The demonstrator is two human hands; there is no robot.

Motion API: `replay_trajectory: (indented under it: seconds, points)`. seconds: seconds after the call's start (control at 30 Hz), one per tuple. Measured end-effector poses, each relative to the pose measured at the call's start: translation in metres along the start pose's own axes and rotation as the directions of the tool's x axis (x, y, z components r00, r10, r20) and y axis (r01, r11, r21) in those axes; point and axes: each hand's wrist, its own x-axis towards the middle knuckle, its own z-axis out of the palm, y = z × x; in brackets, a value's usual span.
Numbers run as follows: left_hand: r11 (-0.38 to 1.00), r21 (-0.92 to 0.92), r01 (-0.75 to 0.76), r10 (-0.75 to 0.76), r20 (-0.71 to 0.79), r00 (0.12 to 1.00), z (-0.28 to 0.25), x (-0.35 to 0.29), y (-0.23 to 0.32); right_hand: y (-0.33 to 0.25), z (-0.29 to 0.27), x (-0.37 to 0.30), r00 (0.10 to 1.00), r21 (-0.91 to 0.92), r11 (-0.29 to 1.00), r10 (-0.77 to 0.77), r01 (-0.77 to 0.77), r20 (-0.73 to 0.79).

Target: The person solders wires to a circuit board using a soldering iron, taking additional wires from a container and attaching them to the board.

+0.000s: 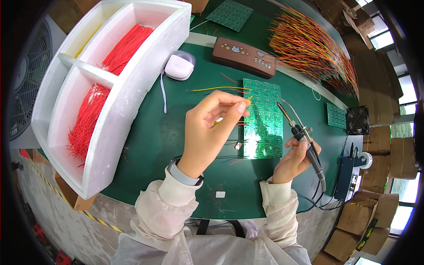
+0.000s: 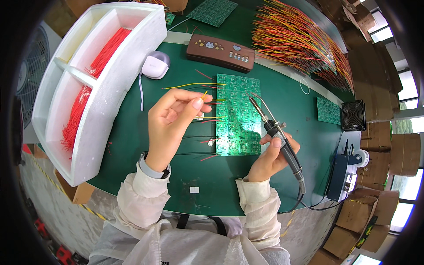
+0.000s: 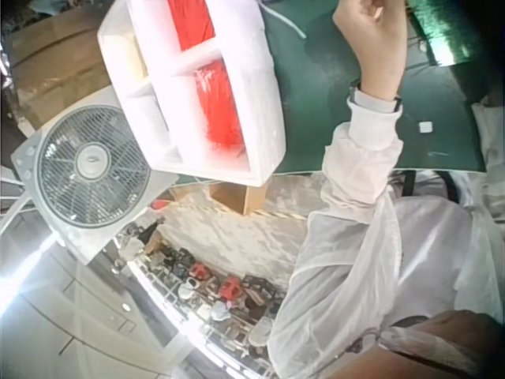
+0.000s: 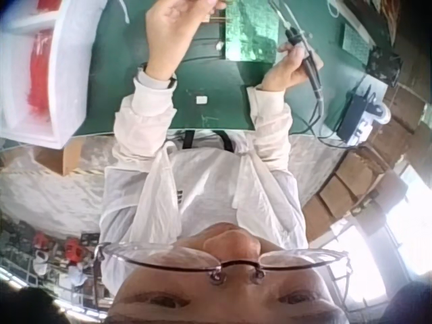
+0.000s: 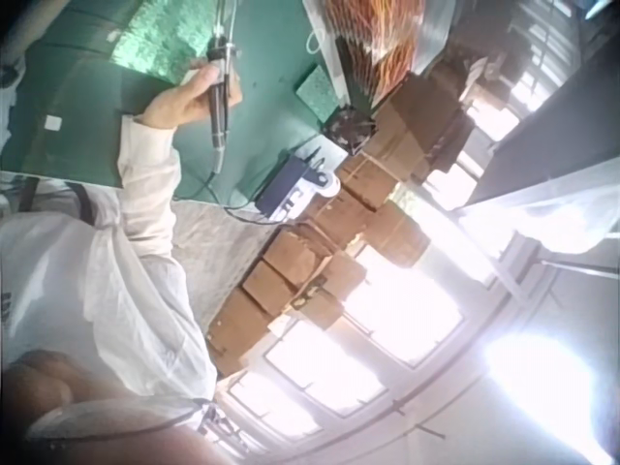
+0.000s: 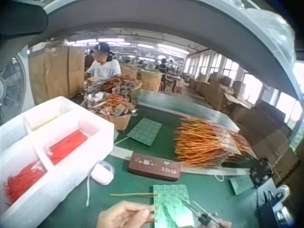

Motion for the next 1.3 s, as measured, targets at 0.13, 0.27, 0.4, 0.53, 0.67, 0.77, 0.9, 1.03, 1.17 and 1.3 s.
replay_trajectory:
  seconds: [0.13,0.27,0.4,0.53,0.67,0.77,0.9,1.03,1.17,1.3]
  points:
    - [0.997,0.003,-0.075,0.075,-0.052,0.996,0.001,-0.006,0.007,-0.001,0.001,0.0,1.0,0.023,0.999,0.024,-0.023,-0.006]
    - [0.77,0.611,-0.185,0.139,0.123,0.983,-0.001,-0.012,0.013,-0.004,-0.006,-0.002,1.0,0.026,1.0,0.008,-0.009,0.017]
    - [0.602,0.741,-0.297,0.228,0.196,0.954,0.005,-0.019,-0.019,-0.01,-0.015,-0.008,0.995,-0.014,0.995,0.099,-0.099,0.017]
    - [0.54,0.768,-0.345,0.217,0.269,0.938,0.007,-0.02,-0.023,-0.01,-0.033,-0.021,0.998,-0.083,0.996,0.025,-0.02,0.059]
    - [0.573,0.749,-0.333,0.172,0.287,0.942,0.01,-0.021,-0.027,-0.011,-0.042,-0.03,0.997,-0.122,0.992,-0.021,0.03,0.075]
    - [0.562,0.753,-0.342,0.178,0.293,0.939,0.011,-0.023,-0.03,-0.013,-0.041,-0.03,0.996,-0.143,0.989,-0.03,0.042,0.086]
    - [0.531,0.77,-0.354,0.162,0.318,0.934,0.01,-0.021,-0.032,-0.014,-0.042,-0.028,0.997,-0.162,0.987,0.009,0.003,0.073]
    - [0.523,0.771,-0.363,0.16,0.33,0.93,0.011,-0.02,-0.035,-0.019,-0.041,-0.027,0.994,-0.165,0.982,0.103,-0.096,0.035]
    - [0.506,0.775,-0.377,0.168,0.34,0.925,0.01,-0.02,-0.038,-0.016,-0.044,-0.03,0.995,-0.171,0.981,0.1,-0.095,0.023]
    - [0.503,0.769,-0.395,0.177,0.356,0.918,0.01,-0.018,-0.038,-0.016,-0.043,-0.03,0.991,-0.16,0.98,0.125,-0.117,0.042]
